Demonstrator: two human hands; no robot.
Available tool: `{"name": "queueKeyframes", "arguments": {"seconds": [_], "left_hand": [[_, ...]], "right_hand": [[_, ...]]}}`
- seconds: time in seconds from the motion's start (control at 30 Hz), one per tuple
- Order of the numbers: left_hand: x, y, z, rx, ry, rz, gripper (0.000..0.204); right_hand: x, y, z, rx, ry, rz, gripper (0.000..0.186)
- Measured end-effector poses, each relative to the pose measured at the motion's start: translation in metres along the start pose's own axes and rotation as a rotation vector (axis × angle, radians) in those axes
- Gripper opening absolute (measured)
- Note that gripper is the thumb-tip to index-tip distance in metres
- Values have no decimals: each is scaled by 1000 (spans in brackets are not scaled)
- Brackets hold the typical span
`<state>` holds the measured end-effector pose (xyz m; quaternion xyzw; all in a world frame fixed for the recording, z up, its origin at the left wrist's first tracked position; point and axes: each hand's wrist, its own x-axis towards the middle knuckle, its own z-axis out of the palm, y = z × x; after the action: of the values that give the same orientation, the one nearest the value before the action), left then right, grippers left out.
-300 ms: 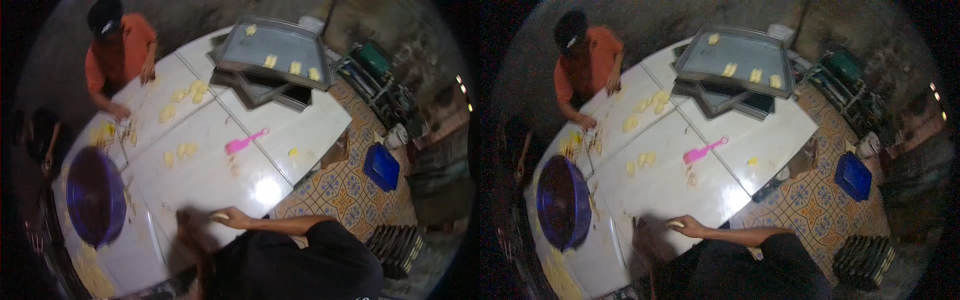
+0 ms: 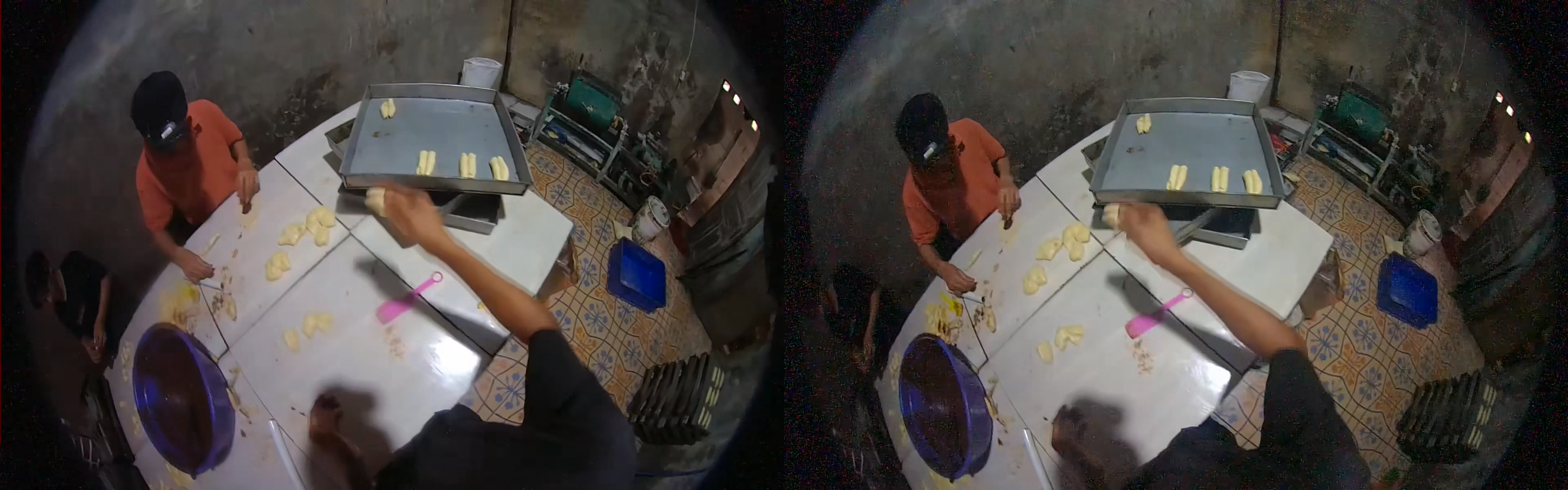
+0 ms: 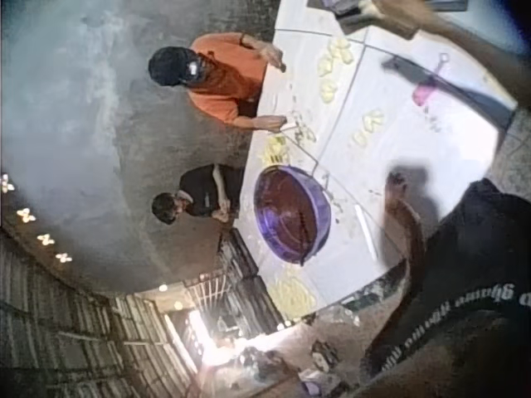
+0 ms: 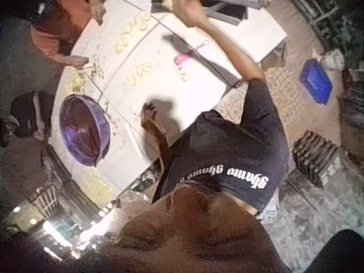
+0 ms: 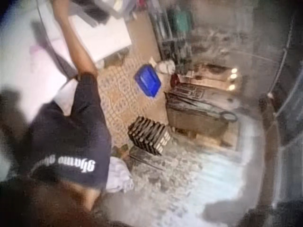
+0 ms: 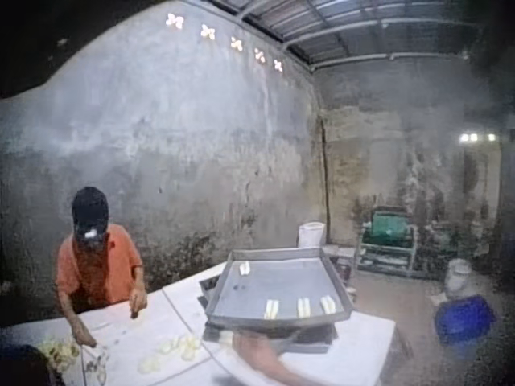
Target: The person flattens dough with a rolling pin, spreads chocolate filling onto it with a spatula, and rolls it into shape by hand. They place the filled dough rolls onto a baking tray and carry the tray away.
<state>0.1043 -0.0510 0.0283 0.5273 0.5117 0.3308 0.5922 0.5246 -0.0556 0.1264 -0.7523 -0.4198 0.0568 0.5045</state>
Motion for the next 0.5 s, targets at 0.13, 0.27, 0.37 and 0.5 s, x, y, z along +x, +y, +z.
{"name": "queueKeyframes", "arguments": {"seconds": [0.13, 0.27, 0.37, 0.5], "left_hand": [[-1, -13, 12, 81, -2, 64, 47], [-4, -27, 9, 136, 53, 89, 46], [-15, -43, -15, 210, 189, 111, 46], [-21, -64, -48, 325, 315, 233, 45]], "right_hand": [[168, 94, -12, 294, 459, -86, 39], [204, 165, -12, 142, 139, 478, 42], [164, 151, -7, -174, 338, 258, 46], [-27, 71, -56, 57, 312, 29, 42]]}}
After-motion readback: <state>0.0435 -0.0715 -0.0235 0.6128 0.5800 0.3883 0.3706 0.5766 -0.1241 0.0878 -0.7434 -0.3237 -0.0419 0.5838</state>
